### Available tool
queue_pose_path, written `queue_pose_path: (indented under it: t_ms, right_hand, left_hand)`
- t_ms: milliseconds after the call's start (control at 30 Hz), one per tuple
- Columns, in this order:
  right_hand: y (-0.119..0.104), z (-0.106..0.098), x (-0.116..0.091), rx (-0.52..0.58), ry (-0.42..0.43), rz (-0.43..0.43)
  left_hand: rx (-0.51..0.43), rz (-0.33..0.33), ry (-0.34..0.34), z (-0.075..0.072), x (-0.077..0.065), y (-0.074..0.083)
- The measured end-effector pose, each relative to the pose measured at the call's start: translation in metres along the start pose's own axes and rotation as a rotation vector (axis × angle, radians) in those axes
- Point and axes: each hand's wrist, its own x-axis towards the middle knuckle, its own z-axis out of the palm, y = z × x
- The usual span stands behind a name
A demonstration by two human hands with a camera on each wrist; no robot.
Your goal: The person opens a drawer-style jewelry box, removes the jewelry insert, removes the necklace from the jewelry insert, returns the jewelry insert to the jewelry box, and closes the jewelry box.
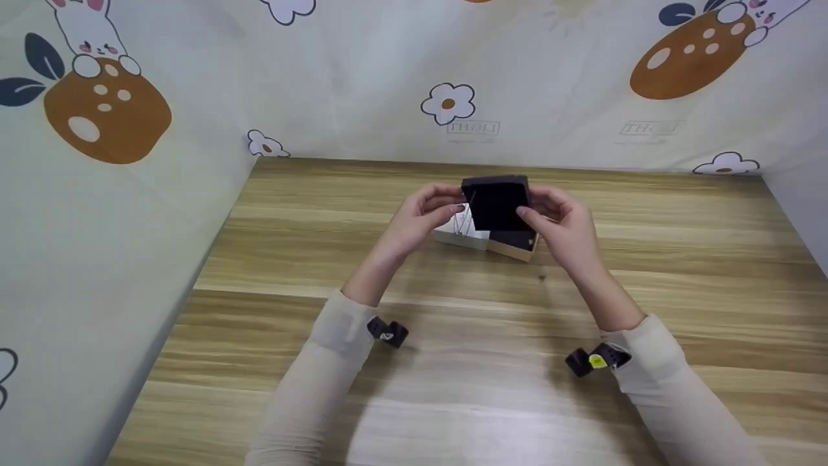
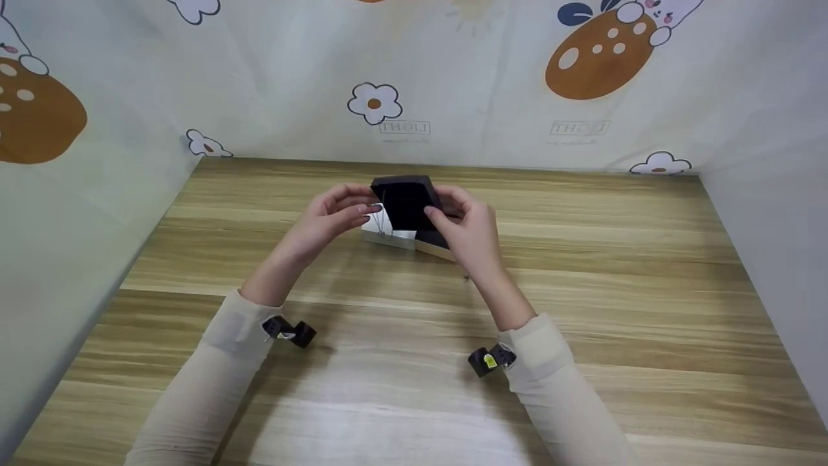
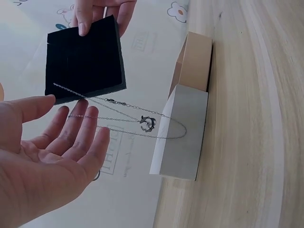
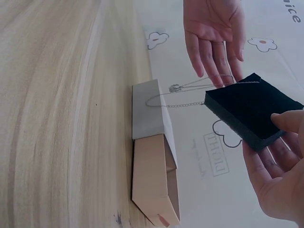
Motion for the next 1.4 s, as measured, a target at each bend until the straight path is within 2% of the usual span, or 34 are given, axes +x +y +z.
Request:
queue_pose_path:
  t_ms: [633,833,1100,1400]
  right_hand:
    - [0.0013,0.0013,-0.0027,0.026,0.011,-0.011]
    - [0.0009,0.0017,-0.0023,0.034,0.013,-0.011]
    - [0.0004,-0.0006,-0.002,-0.013,0.016,0.005]
    - [0.0022,-0.0025,-0.0022,-0.01,0.022,0.003]
  left_hand:
    - [0.038,-0.114,-0.036,0.0,-0.0008,-0.0036]
    - [0.031,-0.119,-0.049,0.0006,-0.0021,-0.0029]
    - [0.032,-0.119,-0.075,0.0015,-0.0016,-0.0051]
    - [0.0,-0.121,-0.075,0.0027,-0.0028,-0.0054]
